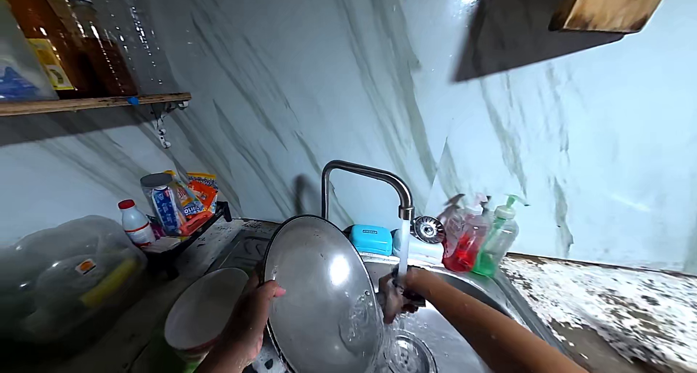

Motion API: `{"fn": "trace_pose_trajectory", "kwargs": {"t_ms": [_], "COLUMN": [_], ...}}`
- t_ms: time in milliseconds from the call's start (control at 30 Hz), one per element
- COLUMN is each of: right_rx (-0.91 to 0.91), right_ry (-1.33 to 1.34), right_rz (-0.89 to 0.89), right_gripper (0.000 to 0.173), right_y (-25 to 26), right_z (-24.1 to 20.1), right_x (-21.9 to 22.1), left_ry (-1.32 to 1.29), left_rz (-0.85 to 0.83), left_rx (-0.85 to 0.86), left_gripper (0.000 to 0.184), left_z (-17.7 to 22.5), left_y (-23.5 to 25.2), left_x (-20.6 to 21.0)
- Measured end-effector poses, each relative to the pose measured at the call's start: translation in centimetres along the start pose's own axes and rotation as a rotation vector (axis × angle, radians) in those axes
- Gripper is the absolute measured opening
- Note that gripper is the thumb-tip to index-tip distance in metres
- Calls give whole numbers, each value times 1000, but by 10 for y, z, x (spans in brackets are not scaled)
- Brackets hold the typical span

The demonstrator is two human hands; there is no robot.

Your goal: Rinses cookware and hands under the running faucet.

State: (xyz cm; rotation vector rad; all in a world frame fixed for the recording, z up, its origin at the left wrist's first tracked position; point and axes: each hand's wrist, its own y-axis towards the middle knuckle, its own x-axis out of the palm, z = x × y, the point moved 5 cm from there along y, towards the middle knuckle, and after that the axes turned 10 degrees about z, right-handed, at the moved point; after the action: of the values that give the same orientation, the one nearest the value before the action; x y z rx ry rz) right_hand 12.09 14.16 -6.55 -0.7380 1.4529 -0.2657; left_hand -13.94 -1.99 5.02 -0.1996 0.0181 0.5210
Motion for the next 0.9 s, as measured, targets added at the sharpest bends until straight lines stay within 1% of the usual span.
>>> {"fn": "trace_pose_trajectory", "kwargs": {"t_ms": [67, 100, 167, 200, 233, 267, 300, 367, 433, 500, 533, 600, 633, 667, 733, 767, 833, 900], "right_rx": [-23, -40, -96, -155, -199, -195, -151, -91, -71, -26, -27, -140, -152, -128, -57, -34, -1, -30], "right_ry": [20, 5, -53, -89, -116, -121, -108, -112, -163, -64, 30, 221, 356, 497, 812, 972, 1309, 1546], "right_rz": [186, 320, 513, 582, 612, 570, 483, 295, 135, 112, 105, 80, 125, 219, 470, 601, 912, 1215], "right_gripper": [50, 44, 40, 39, 37, 36, 37, 38, 49, 57, 57, 60, 56, 47, 32, 29, 29, 24], "right_y": [-11, -20, -34, -38, -40, -42, -41, -27, 1, 6, -3, -21, -33, -44, -71, -79, -85, -94], "right_z": [-10, -16, -19, -19, -20, -20, -21, -18, -6, 15, 20, 24, 28, 34, 49, 61, 92, 111], "right_x": [-4, -8, -11, -11, -9, -7, -8, -7, 3, 4, -3, -20, -28, -35, -45, -45, -35, -26], "left_ry": [-1, -5, -12, -15, -15, -16, -17, 2, -3, -46, -80, -162, -200, -237, -319, -361, -436, -453], "left_rz": [12, 24, 45, 54, 51, 51, 45, 34, 49, 76, 88, 125, 128, 130, 129, 117, 78, 27], "left_rx": [-6, -10, -31, -48, -69, -85, -87, -48, -33, -76, -101, -152, -183, -220, -301, -337, -414, -493], "left_gripper": [55, 55, 50, 46, 42, 39, 41, 49, 53, 51, 47, 35, 30, 26, 22, 24, 26, 24], "left_z": [0, -2, 0, 2, 3, 2, 0, -6, -8, -13, -14, -17, -19, -22, -31, -37, -55, -77], "left_y": [9, 14, 21, 23, 25, 25, 25, 24, 27, 31, 33, 38, 39, 38, 31, 26, 16, 8], "left_x": [3, 3, 1, 0, 0, 1, 2, 6, 8, 7, 6, 3, 3, 4, 13, 21, 42, 68]}}
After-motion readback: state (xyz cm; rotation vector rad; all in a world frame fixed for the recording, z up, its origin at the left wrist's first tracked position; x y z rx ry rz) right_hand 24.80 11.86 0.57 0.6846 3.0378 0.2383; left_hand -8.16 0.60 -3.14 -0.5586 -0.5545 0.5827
